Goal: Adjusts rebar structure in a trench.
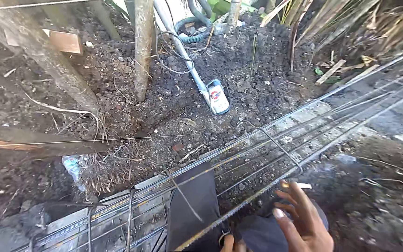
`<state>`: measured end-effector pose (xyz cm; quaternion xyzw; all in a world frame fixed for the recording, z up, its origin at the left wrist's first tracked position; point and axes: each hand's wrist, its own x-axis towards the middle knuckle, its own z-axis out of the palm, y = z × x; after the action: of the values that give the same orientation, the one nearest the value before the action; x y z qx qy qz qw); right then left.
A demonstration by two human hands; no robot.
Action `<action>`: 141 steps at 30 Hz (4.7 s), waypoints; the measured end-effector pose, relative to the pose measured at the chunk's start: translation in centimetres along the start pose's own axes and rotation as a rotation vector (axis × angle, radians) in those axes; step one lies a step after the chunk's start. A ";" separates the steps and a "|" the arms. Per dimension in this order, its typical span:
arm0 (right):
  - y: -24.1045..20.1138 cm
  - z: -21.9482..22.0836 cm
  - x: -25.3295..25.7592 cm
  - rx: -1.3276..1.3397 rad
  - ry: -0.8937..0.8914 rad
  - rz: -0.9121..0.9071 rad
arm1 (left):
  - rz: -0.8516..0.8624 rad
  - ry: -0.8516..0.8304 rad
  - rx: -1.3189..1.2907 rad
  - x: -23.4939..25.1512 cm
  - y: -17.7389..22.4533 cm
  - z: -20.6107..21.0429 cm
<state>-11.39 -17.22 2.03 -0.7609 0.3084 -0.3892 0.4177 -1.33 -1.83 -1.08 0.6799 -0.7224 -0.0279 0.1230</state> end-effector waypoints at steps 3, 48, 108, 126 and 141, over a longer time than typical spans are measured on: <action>-0.1 1.8 -0.4 0.064 0.010 0.017 | -0.058 0.166 0.000 1.4 -3.8 -3.9; -1.3 14.1 -3.9 0.154 0.139 0.030 | -1.232 -0.505 -0.582 7.4 -31.0 -9.0; 4.0 10.7 5.3 0.797 0.072 0.265 | -0.665 -0.059 -0.903 8.8 -21.2 -6.2; 4.3 10.9 6.1 0.699 -0.120 0.136 | -0.679 -0.222 -0.771 9.3 -19.5 -6.2; 4.8 12.4 7.1 0.608 0.052 -0.066 | -0.788 -0.293 -0.477 9.4 -15.3 -7.1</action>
<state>2.02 -20.15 -4.10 -0.6005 0.1637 -0.4965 0.6051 14.67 -11.39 3.91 0.8435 -0.3928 -0.3330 0.1526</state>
